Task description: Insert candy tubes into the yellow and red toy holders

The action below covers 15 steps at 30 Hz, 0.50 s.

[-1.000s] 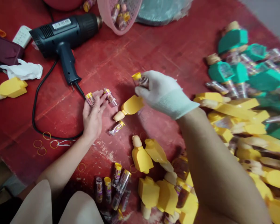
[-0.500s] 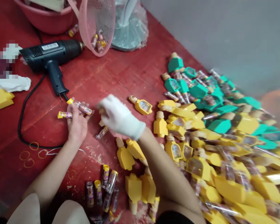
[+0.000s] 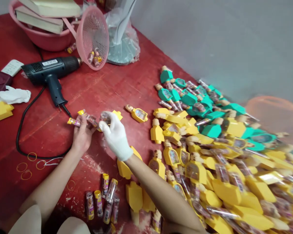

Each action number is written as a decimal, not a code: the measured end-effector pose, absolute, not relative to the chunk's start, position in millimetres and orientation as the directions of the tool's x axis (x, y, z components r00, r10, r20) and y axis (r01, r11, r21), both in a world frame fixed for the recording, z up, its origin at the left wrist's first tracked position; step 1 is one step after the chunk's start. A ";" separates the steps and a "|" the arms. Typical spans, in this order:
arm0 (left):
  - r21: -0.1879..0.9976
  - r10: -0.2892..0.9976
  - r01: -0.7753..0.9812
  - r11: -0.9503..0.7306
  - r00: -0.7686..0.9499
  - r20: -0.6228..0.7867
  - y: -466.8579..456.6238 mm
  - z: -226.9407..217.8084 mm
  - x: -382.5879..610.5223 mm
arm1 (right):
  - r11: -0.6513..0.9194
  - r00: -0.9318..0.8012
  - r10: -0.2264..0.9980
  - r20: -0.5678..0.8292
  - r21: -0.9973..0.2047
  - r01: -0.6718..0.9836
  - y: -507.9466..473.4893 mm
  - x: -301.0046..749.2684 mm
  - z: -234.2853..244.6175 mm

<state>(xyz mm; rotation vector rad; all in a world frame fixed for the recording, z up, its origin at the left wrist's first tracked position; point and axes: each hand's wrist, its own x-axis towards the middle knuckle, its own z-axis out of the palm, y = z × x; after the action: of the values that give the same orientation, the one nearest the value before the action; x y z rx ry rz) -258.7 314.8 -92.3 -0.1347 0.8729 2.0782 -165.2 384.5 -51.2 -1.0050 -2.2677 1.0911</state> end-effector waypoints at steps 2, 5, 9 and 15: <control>0.618 0.652 -0.714 -0.329 -0.645 -0.398 313.9 -97.1 -252.8 | 0.265 -0.592 0.806 0.015 -0.903 0.338 381.7 -189.4 -55.2; 0.810 0.605 -0.524 -0.263 -0.744 -0.284 309.9 -101.5 -251.0 | 0.096 -0.571 0.820 -0.026 -0.978 0.183 371.2 -219.8 -67.3; 0.974 0.610 -0.154 -0.166 -0.792 -0.022 301.9 -101.9 -255.3 | -0.015 -0.666 0.743 -0.063 -0.997 0.078 362.4 -228.3 -73.8; 0.987 0.787 0.026 -0.159 -0.601 0.143 293.8 -106.5 -249.3 | -0.252 -0.584 0.778 -0.231 -0.967 0.047 379.0 -222.4 -71.8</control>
<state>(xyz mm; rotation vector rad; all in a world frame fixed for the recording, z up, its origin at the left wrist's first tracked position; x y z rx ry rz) -249.3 293.8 -106.5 0.9316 1.5663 1.8156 -222.4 379.0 -71.8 -1.0099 -1.4955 1.8872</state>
